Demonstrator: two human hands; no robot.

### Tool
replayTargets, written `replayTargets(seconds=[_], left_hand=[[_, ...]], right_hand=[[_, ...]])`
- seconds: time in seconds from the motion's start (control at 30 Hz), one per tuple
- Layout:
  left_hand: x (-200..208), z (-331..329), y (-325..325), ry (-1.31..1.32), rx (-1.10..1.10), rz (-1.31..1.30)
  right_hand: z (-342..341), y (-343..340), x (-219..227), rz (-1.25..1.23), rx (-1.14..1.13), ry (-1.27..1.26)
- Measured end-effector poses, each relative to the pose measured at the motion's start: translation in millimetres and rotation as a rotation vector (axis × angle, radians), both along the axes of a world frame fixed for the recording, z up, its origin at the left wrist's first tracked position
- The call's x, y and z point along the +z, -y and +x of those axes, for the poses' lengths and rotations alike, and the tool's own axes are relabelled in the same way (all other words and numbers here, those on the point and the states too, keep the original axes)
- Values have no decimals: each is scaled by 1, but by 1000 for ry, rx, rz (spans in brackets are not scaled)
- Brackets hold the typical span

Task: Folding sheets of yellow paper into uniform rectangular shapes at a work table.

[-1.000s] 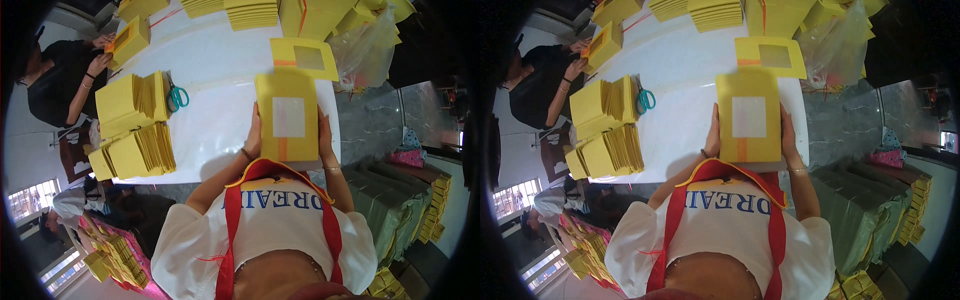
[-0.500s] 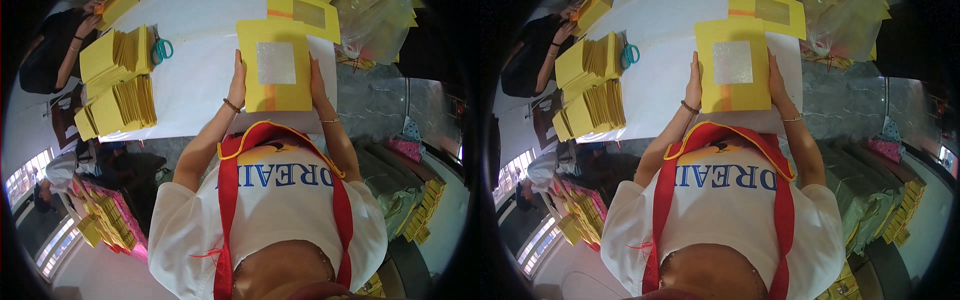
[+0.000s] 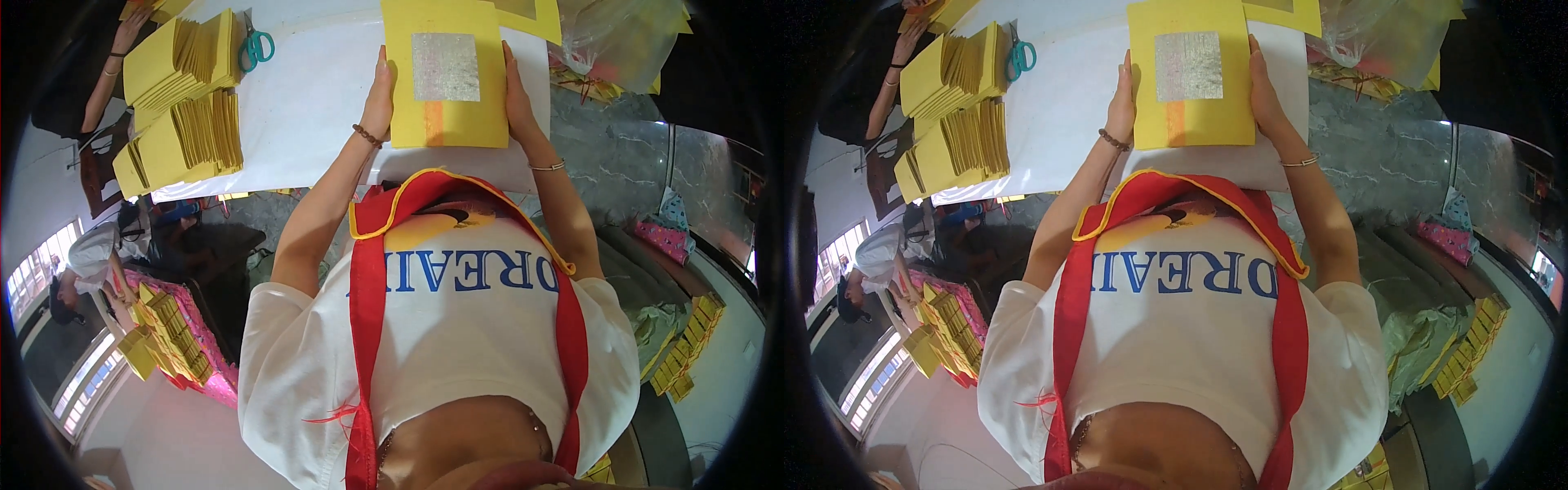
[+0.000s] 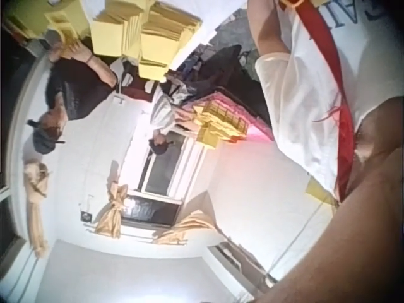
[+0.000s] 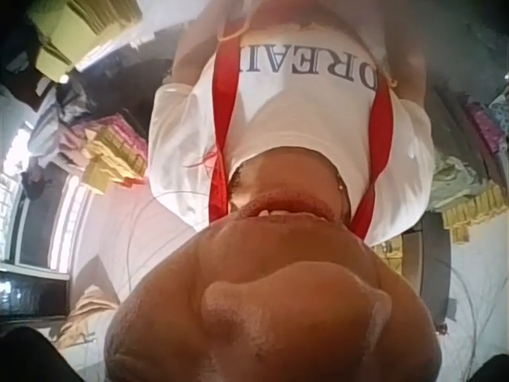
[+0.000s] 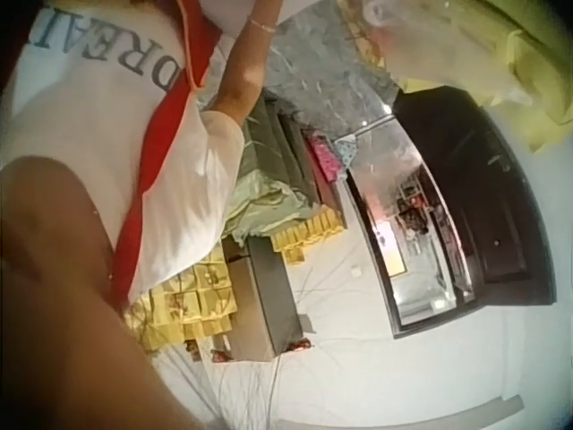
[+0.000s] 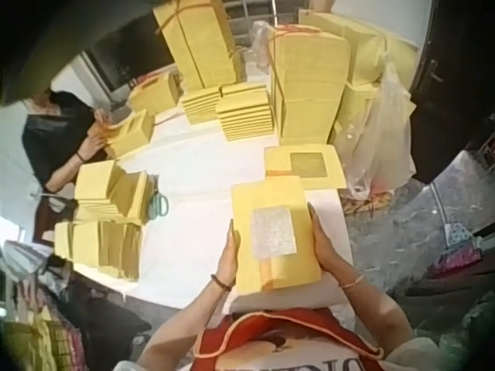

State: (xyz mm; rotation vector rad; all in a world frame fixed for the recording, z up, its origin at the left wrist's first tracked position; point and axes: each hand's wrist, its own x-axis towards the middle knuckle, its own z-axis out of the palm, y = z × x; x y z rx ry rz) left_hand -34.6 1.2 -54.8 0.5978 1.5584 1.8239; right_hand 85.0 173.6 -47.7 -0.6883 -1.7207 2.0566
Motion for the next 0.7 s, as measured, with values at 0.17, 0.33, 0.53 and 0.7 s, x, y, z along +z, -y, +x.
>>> replayTargets(seconds=[0.17, 0.33, 0.53, 0.7], left_hand=[[-2, 3, 0, 56, 65, -57], [-20, -22, 16, -15, 22, -16], [47, 0, 45, -1118, -55, -250], [55, 20, 54, -1403, -334, -310]], right_hand=[[0, -12, -9, 66, 142, -35], [9, -10, -9, -159, 2, -72], [52, -9, 4, 755, 89, -63], [57, 1, 3, 820, 185, 6]])
